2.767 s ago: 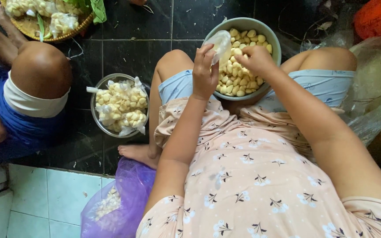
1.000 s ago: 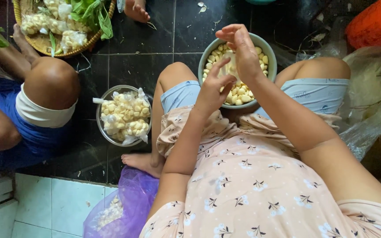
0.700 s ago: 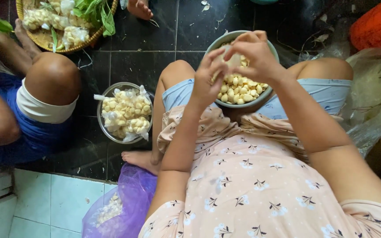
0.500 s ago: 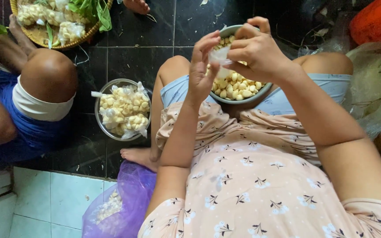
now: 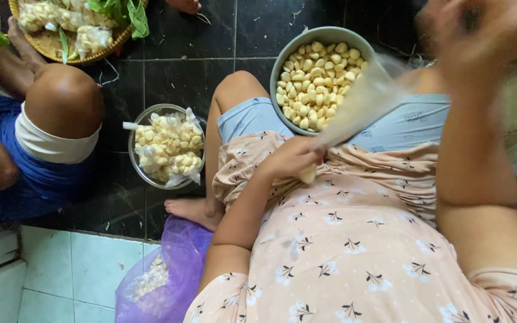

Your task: A person sitting on the floor is picking up peeled garlic cloves from a large bowl and putting them into small plastic bags.

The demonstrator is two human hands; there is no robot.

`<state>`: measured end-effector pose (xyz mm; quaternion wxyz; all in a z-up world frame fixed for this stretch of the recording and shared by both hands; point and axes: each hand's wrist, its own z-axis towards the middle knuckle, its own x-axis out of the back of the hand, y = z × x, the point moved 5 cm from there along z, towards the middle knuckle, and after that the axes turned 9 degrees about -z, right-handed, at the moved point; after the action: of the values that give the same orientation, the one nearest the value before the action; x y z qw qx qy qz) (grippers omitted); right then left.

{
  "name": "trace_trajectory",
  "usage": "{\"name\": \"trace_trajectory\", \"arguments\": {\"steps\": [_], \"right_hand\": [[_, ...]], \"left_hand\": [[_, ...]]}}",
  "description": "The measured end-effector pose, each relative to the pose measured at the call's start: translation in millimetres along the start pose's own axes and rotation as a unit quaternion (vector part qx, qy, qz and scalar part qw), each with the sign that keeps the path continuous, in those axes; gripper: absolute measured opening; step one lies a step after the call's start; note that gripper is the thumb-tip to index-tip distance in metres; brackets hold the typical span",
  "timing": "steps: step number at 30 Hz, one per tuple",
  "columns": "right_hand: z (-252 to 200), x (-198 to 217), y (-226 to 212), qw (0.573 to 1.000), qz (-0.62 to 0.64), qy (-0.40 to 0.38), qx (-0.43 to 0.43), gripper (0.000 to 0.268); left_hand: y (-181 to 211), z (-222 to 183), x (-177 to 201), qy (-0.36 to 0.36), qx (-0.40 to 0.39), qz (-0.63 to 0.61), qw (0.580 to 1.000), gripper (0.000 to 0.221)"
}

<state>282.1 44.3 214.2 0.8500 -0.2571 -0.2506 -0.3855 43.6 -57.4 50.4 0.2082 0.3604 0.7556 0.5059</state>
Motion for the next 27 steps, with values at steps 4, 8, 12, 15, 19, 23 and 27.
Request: {"name": "trace_trajectory", "arguments": {"steps": [4,8,12,15,19,23,27], "right_hand": [[-44,-48,-112,0.970,0.087,-0.211,0.089,0.078],[-132,-91,-82,0.787,-0.082,-0.606,0.079,0.047],[-107,-74,-90,0.761,0.325,-0.553,-0.089,0.020],[-126,-94,-100,0.830,0.246,-0.495,-0.081,0.030],[-178,-126,-116,0.870,0.038,-0.491,0.025,0.030],[-161,-100,-103,0.865,0.096,-0.493,0.005,0.025],[-152,-88,-80,0.884,0.215,-0.415,-0.032,0.023]], "left_hand": [[4,-18,-5,0.026,0.011,0.057,0.998,0.035],[-12,-16,6,0.048,-0.058,0.183,0.980,0.031],[-33,-22,22,0.276,-0.152,0.146,0.938,0.044],[-47,-13,19,0.281,-0.109,-0.021,0.953,0.035],[-44,8,-13,0.141,-0.019,-0.463,0.875,0.039],[-41,3,-3,0.200,-0.039,-0.480,0.853,0.028],[6,-5,3,0.194,-0.138,-0.428,0.872,0.020]]}}
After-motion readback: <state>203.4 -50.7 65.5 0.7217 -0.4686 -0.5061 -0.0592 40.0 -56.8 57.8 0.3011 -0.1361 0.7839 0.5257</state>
